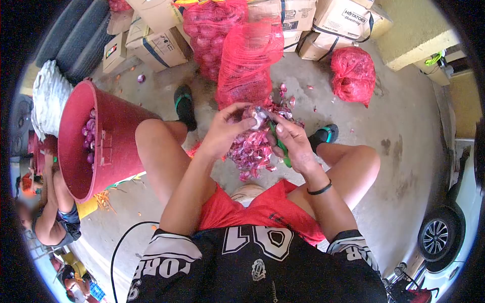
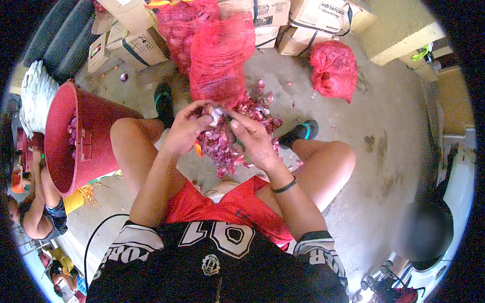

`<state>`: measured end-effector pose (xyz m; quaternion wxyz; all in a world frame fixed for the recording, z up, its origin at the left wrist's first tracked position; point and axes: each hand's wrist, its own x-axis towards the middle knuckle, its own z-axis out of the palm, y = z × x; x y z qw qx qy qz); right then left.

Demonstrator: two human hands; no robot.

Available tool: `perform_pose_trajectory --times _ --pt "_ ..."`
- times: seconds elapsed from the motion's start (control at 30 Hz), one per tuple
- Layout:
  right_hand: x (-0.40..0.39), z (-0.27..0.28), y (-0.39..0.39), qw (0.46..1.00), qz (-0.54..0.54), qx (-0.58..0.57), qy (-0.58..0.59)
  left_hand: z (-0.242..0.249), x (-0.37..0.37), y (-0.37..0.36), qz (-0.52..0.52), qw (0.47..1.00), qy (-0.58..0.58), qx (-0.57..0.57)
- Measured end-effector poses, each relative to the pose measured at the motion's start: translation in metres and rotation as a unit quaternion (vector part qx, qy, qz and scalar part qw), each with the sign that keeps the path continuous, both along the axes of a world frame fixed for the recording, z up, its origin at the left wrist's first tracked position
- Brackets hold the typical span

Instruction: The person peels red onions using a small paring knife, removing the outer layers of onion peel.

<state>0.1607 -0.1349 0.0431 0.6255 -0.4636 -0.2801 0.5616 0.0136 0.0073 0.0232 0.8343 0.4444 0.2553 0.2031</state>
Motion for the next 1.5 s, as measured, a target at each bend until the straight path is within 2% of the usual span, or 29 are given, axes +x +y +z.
perform_pose_trajectory --times 0.07,0.1,0.2,0.23,0.33,0.4,0.5,0.6,0.63,0.93,1.03,1.13,1.33,1.5 --pt "0.008 0.002 0.000 0.999 -0.011 -0.010 -0.035 0.000 -0.002 -0.001 -0.006 1.000 -0.018 -0.009" --pt "0.009 0.010 0.001 0.997 -0.058 -0.033 -0.029 0.002 -0.003 -0.001 -0.009 1.000 -0.027 -0.013" --pt "0.036 0.000 0.003 0.994 -0.098 -0.043 -0.027 0.012 -0.007 0.000 -0.031 0.999 -0.036 0.014" --pt "0.033 0.004 0.006 0.988 -0.131 -0.060 -0.045 0.012 -0.006 -0.001 -0.017 0.998 -0.060 -0.014" --pt "0.031 -0.015 0.006 0.953 -0.096 -0.156 -0.241 0.005 -0.002 -0.003 0.033 0.990 -0.112 -0.075" --pt "0.023 -0.018 0.007 0.912 -0.078 -0.092 -0.392 -0.003 0.001 -0.003 0.066 0.987 -0.115 -0.094" --pt "0.005 -0.007 0.007 0.892 -0.080 -0.022 -0.444 -0.004 0.001 -0.008 0.112 0.985 -0.095 -0.092" --pt "-0.006 0.007 0.007 0.888 -0.049 0.029 -0.456 0.002 0.005 -0.012 0.117 0.988 -0.075 -0.070" --pt "-0.008 0.010 0.009 0.871 -0.053 0.055 -0.485 0.000 0.005 -0.012 0.119 0.988 -0.078 -0.062" --pt "-0.006 0.006 0.009 0.873 -0.046 0.066 -0.481 -0.001 0.007 -0.014 0.113 0.990 -0.082 -0.033" --pt "-0.008 0.006 0.012 0.856 -0.070 0.112 -0.500 -0.002 0.009 -0.013 0.111 0.991 -0.077 -0.023" --pt "-0.007 0.015 0.007 0.886 -0.045 0.022 -0.460 0.002 0.010 -0.013 0.108 0.991 -0.074 -0.025" --pt "-0.002 0.004 0.011 0.899 -0.121 0.097 -0.409 0.003 0.005 -0.009 0.083 0.993 -0.084 -0.020" --pt "0.005 0.014 0.003 0.967 -0.086 -0.048 -0.233 -0.002 0.002 -0.007 0.043 0.993 -0.104 -0.039"
